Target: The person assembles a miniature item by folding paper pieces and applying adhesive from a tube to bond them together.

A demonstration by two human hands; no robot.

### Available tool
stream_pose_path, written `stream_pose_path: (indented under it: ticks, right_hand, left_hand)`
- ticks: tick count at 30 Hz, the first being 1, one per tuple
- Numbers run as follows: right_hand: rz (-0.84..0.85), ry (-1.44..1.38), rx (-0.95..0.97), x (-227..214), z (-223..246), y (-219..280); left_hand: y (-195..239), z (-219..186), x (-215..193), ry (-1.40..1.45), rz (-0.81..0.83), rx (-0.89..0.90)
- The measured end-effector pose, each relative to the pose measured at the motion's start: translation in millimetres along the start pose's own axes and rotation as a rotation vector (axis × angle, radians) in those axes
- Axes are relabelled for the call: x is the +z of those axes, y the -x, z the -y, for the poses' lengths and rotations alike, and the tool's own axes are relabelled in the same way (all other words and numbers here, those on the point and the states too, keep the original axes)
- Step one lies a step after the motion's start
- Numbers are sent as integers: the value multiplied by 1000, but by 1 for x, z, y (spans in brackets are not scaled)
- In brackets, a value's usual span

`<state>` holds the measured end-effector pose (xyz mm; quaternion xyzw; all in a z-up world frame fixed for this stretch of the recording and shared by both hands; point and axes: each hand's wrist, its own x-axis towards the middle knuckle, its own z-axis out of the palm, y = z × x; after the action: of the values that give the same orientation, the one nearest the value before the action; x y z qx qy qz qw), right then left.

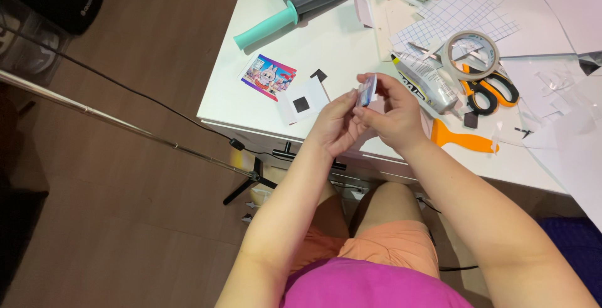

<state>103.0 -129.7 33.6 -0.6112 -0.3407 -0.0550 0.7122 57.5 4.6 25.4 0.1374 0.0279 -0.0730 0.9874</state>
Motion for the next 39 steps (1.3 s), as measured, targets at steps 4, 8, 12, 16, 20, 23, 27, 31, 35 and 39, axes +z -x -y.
stream_pose_path:
  ticks: [4, 8, 12, 16, 20, 23, 27, 31, 35, 39]
  right_hand:
    - [1, 271, -214, 0, 10, -2]
    - [46, 412, -393, 1, 21, -6]
    - [39, 432, -426, 2, 25, -7]
    - [34, 425, -399, 5, 28, -5]
    - [1, 413, -360, 6, 25, -4]
    - [-11, 371, -315, 5, 21, -1]
    - [-33, 343, -280, 5, 6, 5]
    - [-52, 324, -204, 6, -3, 12]
    - [-46, 313, -206, 8, -4, 11]
    - [-32, 328, -202, 9, 0, 13]
  left_hand:
    - [-7, 4, -9, 4, 2, -30]
    - [-22, 8, -37, -15, 38, -31]
    - [-16, 9, -26, -15, 31, 8]
    - [-13, 7, -25, -34, 34, 13]
    - [-15, 9, -26, -29, 26, 29]
    - [2, 5, -4, -11, 12, 32]
    - [0, 5, -13, 30, 0, 27]
    - [-11, 10, -32, -46, 12, 44]
    - [-9, 10, -29, -40, -11, 63]
    - [-16, 9, -41, -13, -33, 53]
